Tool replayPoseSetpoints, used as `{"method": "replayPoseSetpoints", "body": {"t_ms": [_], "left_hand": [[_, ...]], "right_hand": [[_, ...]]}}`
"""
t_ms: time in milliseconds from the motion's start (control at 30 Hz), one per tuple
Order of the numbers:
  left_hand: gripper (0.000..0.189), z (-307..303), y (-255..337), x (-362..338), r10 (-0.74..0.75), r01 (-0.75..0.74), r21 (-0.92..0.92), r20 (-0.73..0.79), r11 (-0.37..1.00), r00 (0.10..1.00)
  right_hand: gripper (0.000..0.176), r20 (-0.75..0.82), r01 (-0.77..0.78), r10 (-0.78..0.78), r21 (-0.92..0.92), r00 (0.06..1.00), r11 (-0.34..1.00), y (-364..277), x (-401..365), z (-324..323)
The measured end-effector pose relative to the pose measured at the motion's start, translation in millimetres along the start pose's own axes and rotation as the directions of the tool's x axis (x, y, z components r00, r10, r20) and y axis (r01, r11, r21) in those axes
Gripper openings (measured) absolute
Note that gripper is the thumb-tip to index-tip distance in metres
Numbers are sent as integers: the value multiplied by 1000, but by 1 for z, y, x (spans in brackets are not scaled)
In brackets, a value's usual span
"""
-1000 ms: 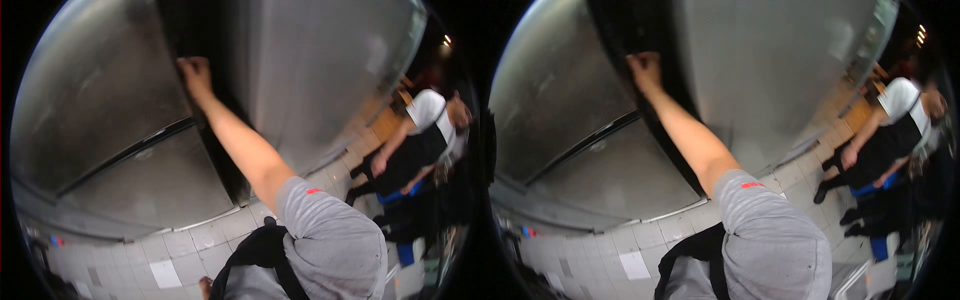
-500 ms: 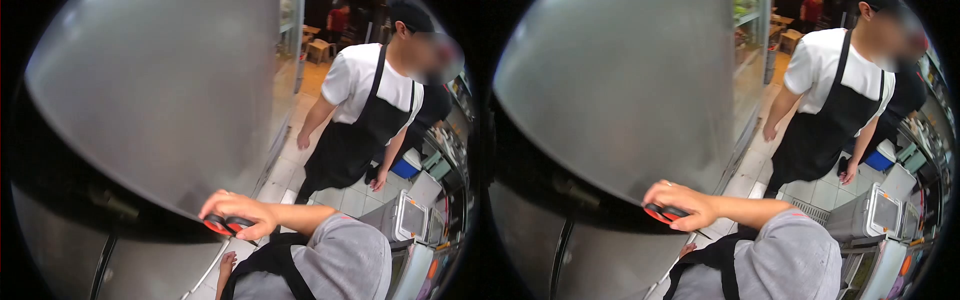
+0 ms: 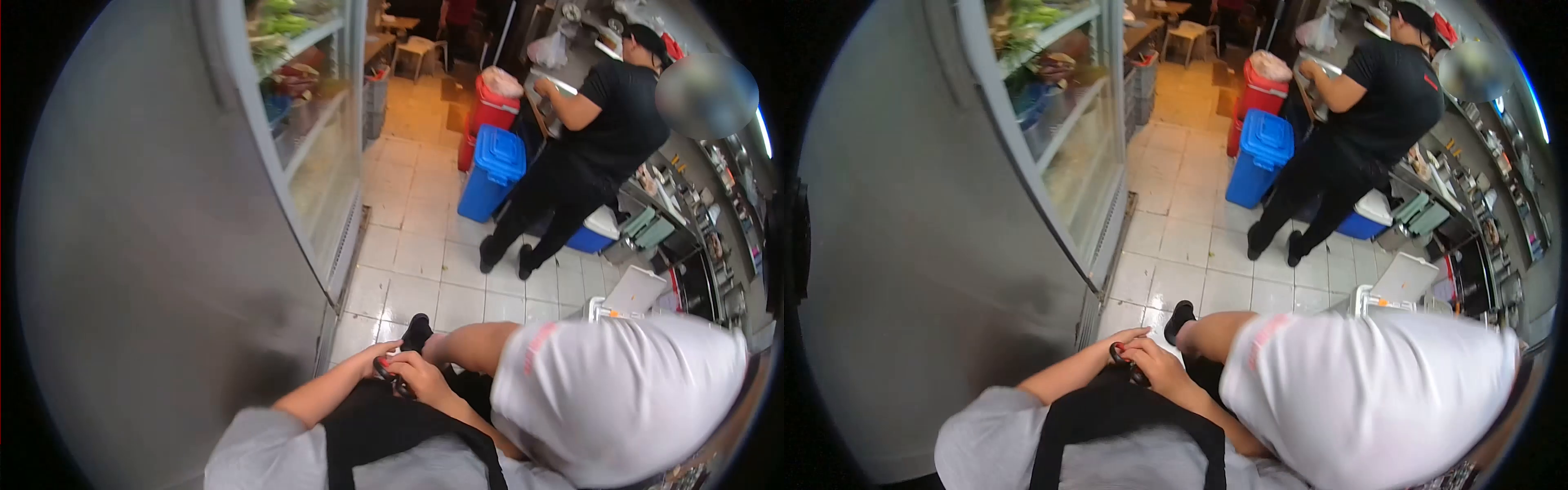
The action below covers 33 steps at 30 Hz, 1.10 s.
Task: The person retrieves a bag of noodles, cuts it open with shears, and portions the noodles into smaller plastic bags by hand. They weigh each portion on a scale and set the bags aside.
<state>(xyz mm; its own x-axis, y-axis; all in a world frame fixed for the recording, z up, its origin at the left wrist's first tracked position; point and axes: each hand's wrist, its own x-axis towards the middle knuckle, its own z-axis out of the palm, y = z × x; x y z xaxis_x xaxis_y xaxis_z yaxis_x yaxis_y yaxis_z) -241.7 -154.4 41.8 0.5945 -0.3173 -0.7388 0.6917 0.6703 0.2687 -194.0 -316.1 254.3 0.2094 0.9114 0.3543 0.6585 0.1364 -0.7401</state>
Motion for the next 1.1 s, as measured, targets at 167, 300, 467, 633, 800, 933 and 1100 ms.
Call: {"method": "replayPoseSetpoints", "body": {"t_ms": [167, 300, 467, 633, 800, 933, 1100], "left_hand": [[33, 64, 62, 67, -335, 318, 178, 75, 931, 939], [23, 83, 134, 130, -210, 212, 42, -61, 976, 976], [27, 104, 288, 144, 49, -43, 212, -27, 976, 998], [29, 96, 430, 138, 260, -256, 294, 26, 921, 965], [29, 96, 542, 139, 450, -438, 208, -12, 875, 893], [24, 116, 626, 154, 514, -508, 218, 29, 834, 857], [20, 128, 755, 198, 624, -597, 269, -24, 756, 781]], "right_hand": [[40, -309, -385, 369, 9, 877, 923, 14, -19, -39], [39, -415, -554, 438, -217, 798, 804, 56, -17, -68], [46, -462, -818, 699, -113, 545, 564, 146, 7, -89], [64, -190, -835, 813, -149, 550, 530, 228, 115, -156], [58, -183, -798, 777, -147, 602, 584, 305, 208, -230], [45, -484, -739, 560, -402, 672, 540, 389, 281, -241], [42, -496, -645, 452, -344, 742, 682, 525, 371, -298]]}}
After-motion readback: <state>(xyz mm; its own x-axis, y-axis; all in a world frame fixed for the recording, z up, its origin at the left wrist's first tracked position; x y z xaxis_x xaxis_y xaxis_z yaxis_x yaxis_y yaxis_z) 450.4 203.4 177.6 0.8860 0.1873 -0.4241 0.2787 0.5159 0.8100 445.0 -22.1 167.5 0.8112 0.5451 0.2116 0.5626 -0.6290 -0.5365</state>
